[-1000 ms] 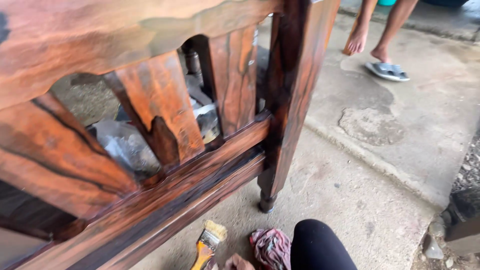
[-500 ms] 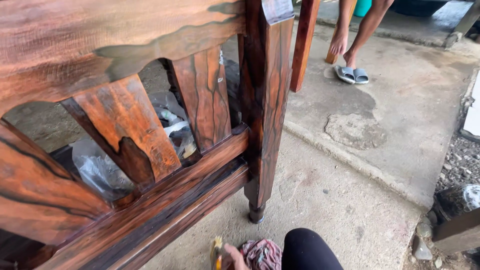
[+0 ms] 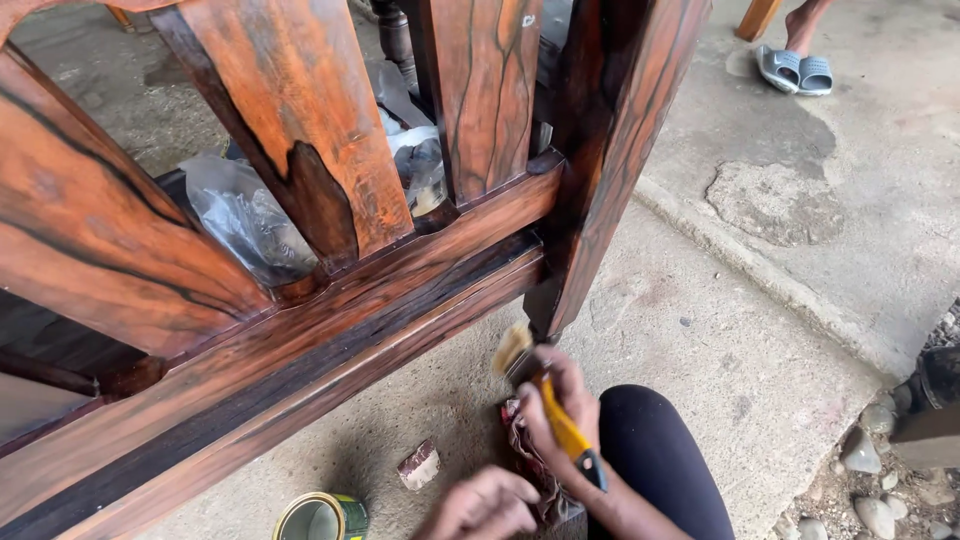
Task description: The person sits on the floor and applies a dark finish to a wooden bed frame using a paintbrush and a cloth. They wipe the wood with the cloth to spread the finish and then use the brush to apply more finish to the slats and legs.
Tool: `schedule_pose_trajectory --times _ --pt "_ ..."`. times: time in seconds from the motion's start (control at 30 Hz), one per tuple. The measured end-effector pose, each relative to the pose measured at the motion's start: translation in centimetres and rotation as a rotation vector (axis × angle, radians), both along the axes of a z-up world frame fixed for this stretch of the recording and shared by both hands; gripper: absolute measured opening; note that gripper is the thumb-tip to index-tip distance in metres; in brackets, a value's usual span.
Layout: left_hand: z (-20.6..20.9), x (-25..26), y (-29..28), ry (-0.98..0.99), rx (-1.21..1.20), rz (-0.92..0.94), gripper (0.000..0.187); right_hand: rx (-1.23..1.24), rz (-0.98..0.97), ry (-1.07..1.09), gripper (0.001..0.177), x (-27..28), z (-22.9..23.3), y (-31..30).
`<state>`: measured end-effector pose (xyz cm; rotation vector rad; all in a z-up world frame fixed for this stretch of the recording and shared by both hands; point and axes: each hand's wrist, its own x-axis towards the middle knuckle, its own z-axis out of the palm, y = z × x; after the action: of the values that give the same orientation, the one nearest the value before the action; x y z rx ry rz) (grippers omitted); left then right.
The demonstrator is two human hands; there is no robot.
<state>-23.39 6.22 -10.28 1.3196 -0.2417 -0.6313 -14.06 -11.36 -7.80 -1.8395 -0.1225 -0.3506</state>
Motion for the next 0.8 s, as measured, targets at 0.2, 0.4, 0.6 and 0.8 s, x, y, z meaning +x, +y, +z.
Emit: schedule_pose_trajectory --times 0.2,0.4,0.6,0.8 --pt "1.4 2.3 6.3 0.060 0.131 0.635 0.034 -0.202 -0.231 -0.427 0.045 9.2 2.3 0.4" --pt "-0.9 2.8 6.2 0.013 -0.057 0.477 0.035 0.178 -0.005 -0.224 0.042 10.7 2.2 0.0" --pt "-1.3 3.4 5.9 0.149 0.021 0.677 0.034 -0.258 -0.168 -0.455 0.044 10.9 1.2 -0.8" --pt "-3.9 4.0 6.3 0.194 -0.176 0.797 0.033 -0.005 -0.073 -0.248 0.042 10.7 2.0 -0.6"
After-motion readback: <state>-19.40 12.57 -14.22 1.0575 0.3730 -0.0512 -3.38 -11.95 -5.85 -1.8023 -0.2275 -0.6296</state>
